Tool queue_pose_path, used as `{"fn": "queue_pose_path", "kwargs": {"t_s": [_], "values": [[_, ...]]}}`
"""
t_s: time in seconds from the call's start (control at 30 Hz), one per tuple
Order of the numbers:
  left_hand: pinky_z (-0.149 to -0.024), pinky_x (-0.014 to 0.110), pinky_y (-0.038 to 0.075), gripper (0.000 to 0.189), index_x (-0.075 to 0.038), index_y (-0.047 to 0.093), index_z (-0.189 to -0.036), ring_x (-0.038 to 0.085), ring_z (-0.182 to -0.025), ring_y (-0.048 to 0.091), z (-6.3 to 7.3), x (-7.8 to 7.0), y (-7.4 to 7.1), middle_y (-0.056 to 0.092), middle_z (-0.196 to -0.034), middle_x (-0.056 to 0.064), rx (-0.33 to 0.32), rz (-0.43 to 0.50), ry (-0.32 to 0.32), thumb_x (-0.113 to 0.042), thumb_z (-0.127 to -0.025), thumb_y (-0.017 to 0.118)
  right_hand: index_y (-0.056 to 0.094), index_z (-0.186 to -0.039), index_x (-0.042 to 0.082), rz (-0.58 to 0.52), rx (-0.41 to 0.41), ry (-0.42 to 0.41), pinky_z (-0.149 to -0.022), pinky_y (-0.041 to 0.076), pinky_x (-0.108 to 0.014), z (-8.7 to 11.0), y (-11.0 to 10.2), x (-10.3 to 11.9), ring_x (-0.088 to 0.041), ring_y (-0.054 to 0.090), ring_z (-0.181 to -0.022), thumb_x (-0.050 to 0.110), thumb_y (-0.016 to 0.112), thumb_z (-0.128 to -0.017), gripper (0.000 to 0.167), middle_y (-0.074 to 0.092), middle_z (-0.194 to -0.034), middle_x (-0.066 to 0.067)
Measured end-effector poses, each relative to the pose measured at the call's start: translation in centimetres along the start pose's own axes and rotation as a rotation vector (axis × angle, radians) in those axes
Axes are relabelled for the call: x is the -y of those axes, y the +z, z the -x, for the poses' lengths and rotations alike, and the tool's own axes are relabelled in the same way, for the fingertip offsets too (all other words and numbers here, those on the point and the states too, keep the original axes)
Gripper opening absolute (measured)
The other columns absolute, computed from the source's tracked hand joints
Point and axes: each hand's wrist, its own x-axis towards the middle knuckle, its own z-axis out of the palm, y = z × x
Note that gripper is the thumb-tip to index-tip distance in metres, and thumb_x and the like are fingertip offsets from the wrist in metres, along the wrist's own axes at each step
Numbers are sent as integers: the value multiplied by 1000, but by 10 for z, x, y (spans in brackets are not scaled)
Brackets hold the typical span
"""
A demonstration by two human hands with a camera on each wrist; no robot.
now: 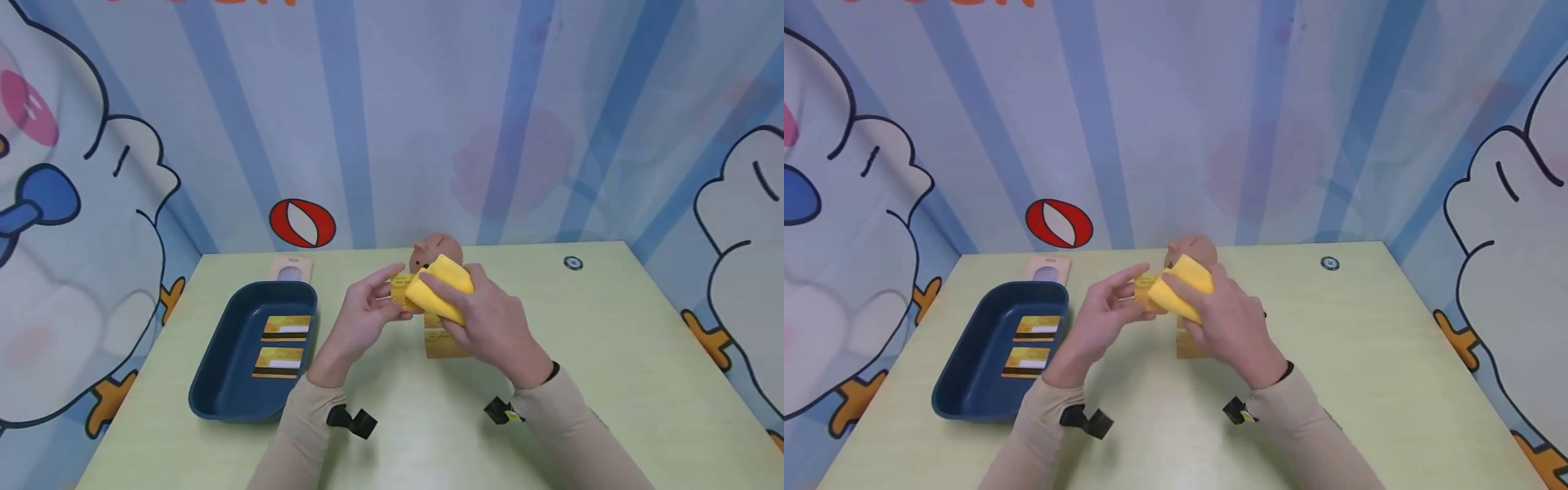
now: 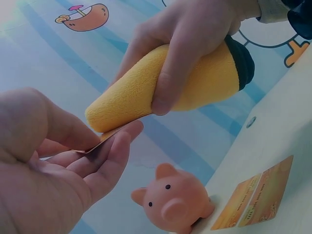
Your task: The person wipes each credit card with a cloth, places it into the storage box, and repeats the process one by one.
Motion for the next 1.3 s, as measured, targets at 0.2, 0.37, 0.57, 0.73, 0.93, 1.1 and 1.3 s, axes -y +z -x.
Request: {"fn": "queue_pose_path", "kwargs": {"t_s": [0.2,0.37,0.57,0.73,0.93,1.1,1.3], "values": [[-88,34,63,63,-5,42,-159,38,-106,76,2,-2,-3,65,-137,25,-12,12,16,14,-100,50,59,-151,35,-6,6,-11,-48,54,-42,0,-1,-4,-24,54,-70,27,80,-92,64,57,-111,-22],[-88,32,63,62,-7,43,-160,35,-104,77,2,-4,-5,66,-137,23,-33,24,3,12,-101,50,58,-152,35,-12,17,-2,-49,54,-41,-1,-2,-7,-25,54,-71,24,80,-92,65,57,-115,-22],[-87,31,63,62,-8,43,-160,35,-103,77,2,-4,-6,67,-137,22,-55,43,-11,11,-101,51,58,-152,35,-8,28,10,-51,55,-42,-1,-4,-10,-26,56,-75,25,82,-92,66,57,-118,-22],[-87,31,63,61,-9,45,-158,33,-102,78,1,-4,-9,67,-137,20,-83,66,-25,10,-101,51,58,-151,36,-2,41,27,-52,55,-44,-2,-7,-12,-26,57,-77,23,79,-92,64,56,-120,-23],[-87,31,63,60,-8,45,-158,31,-100,78,1,-2,-12,66,-138,24,-94,97,-30,10,-102,52,59,-151,36,0,43,40,-52,55,-44,-2,-8,-16,-27,57,-77,24,77,-93,62,56,-119,-22],[-86,31,63,60,-9,46,-158,31,-98,79,1,-3,-13,66,-138,25,-106,92,-29,9,-101,52,60,-150,36,-4,39,45,-50,53,-42,-2,-11,-17,-26,56,-73,24,76,-93,60,57,-118,-22],[-85,32,64,59,-10,48,-157,32,-99,78,0,-3,-13,68,-136,22,-116,92,-48,10,-101,51,59,-151,34,-35,28,54,-50,53,-42,-1,-12,-19,-26,56,-72,24,77,-93,60,56,-118,-23]]}}
